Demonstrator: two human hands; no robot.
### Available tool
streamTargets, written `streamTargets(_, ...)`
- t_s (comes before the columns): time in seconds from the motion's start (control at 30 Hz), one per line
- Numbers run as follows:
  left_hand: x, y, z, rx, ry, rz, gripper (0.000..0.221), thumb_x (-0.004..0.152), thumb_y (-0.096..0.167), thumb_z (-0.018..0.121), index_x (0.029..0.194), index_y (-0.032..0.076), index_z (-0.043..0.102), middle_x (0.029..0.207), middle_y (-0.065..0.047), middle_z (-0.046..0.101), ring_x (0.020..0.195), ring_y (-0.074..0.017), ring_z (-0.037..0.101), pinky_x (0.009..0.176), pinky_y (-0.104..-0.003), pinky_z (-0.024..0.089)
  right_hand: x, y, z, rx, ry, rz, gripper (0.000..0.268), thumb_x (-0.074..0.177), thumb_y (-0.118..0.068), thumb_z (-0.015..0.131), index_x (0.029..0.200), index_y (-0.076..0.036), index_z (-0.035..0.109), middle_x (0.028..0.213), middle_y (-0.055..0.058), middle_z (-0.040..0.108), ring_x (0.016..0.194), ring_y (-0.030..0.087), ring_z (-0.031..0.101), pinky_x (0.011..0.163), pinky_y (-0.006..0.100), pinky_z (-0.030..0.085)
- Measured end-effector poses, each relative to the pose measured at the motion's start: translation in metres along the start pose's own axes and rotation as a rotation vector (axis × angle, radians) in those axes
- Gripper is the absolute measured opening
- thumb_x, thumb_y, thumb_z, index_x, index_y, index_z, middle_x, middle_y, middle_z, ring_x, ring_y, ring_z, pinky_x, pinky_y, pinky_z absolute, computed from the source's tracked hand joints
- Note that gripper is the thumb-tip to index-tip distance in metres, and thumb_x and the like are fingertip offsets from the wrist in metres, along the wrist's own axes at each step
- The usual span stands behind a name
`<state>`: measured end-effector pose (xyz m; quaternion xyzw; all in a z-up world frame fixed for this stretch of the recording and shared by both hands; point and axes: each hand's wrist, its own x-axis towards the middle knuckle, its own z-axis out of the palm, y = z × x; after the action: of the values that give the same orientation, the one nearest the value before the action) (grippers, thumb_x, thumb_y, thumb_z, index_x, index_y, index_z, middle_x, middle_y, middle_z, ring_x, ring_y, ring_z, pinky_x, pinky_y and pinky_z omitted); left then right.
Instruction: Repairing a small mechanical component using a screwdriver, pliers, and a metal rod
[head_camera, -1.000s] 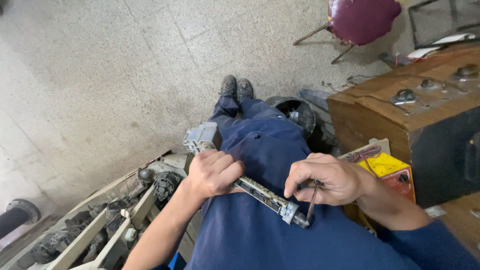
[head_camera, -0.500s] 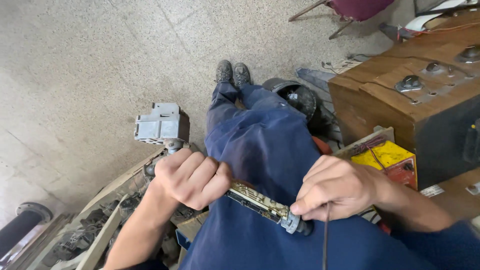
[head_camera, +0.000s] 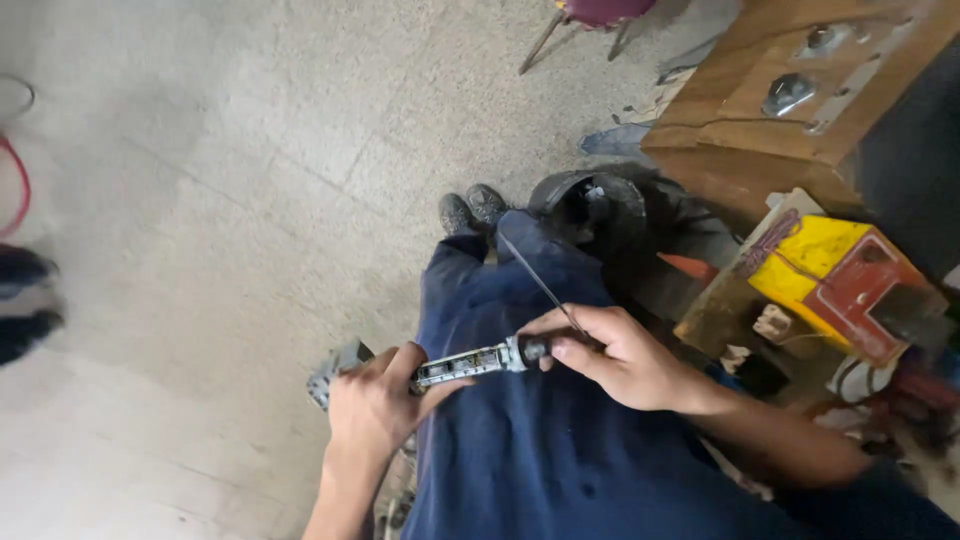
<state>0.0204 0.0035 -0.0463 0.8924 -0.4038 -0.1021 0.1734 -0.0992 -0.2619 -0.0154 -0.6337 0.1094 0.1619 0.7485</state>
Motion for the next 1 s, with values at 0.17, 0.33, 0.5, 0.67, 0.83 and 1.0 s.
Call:
streamTargets(0.17,0.035,0.0,-0.01,-0.207,-0.43,-0.175,0.059,0.078,0.069,0.076,0.075,0.011,0.067,0.048,-0.004,0.062,0.034,-0.0216,0.057,0.041,-0.035,0.05,-0.004,0.034,0.008,0.102,0.337,0.007,0.032,0.093,-0.003,0.063,0.123,0.003,0.067,0.101,0.009,0.072,0.081,0.014,0.07,0.072,0.024,0.055)
streamTargets(0.33,0.068,0.009,-0.034,-0.216,-0.664,-0.259,0.061,0.075,0.073,0.074,0.082,0.013,0.075,0.048,-0.004,0.065,0.038,-0.0208,0.061,0.047,-0.033,0.053,-0.005,0.024,0.016,0.027,0.492,-0.07,0.029,0.092,-0.006,0.065,0.119,0.003,0.069,0.094,0.008,0.074,0.076,0.012,0.069,0.068,0.022,0.053)
streamTargets(0.5,0.084,0.018,-0.041,-0.301,-0.758,-0.27,0.061,0.072,0.069,0.076,0.081,0.009,0.078,0.045,-0.005,0.062,0.035,-0.0165,0.054,0.041,-0.03,0.047,-0.012,0.02,0.021,0.01,0.592,-0.076,0.028,0.092,-0.006,0.065,0.119,0.002,0.069,0.099,0.007,0.074,0.077,0.012,0.07,0.07,0.022,0.055)
streamTargets(0.67,0.089,0.021,-0.036,-0.287,-0.766,-0.17,0.067,0.072,0.073,0.071,0.082,0.008,0.078,0.043,-0.003,0.059,0.034,-0.0162,0.054,0.04,-0.03,0.047,-0.021,0.024,0.024,0.023,0.643,-0.118,0.029,0.092,-0.004,0.063,0.12,0.002,0.067,0.091,0.006,0.071,0.073,0.01,0.066,0.065,0.02,0.049)
streamTargets(0.83,0.097,0.019,-0.032,-0.28,-0.82,-0.187,0.058,0.071,0.067,0.078,0.081,0.01,0.079,0.046,-0.004,0.061,0.037,-0.0159,0.054,0.043,-0.03,0.046,-0.022,0.028,0.035,0.04,0.669,-0.092,0.031,0.094,-0.006,0.063,0.124,0.002,0.066,0.099,0.007,0.072,0.078,0.012,0.068,0.07,0.022,0.053)
streamTargets(1.0,0.096,0.005,-0.023,-0.262,-0.861,-0.191,0.048,0.071,0.058,0.085,0.079,0.011,0.081,0.044,-0.002,0.057,0.039,-0.0131,0.045,0.044,-0.029,0.04,-0.015,0.03,0.056,0.114,0.703,-0.08,0.031,0.097,-0.008,0.06,0.126,0.002,0.064,0.093,0.007,0.071,0.079,0.011,0.066,0.071,0.023,0.053)
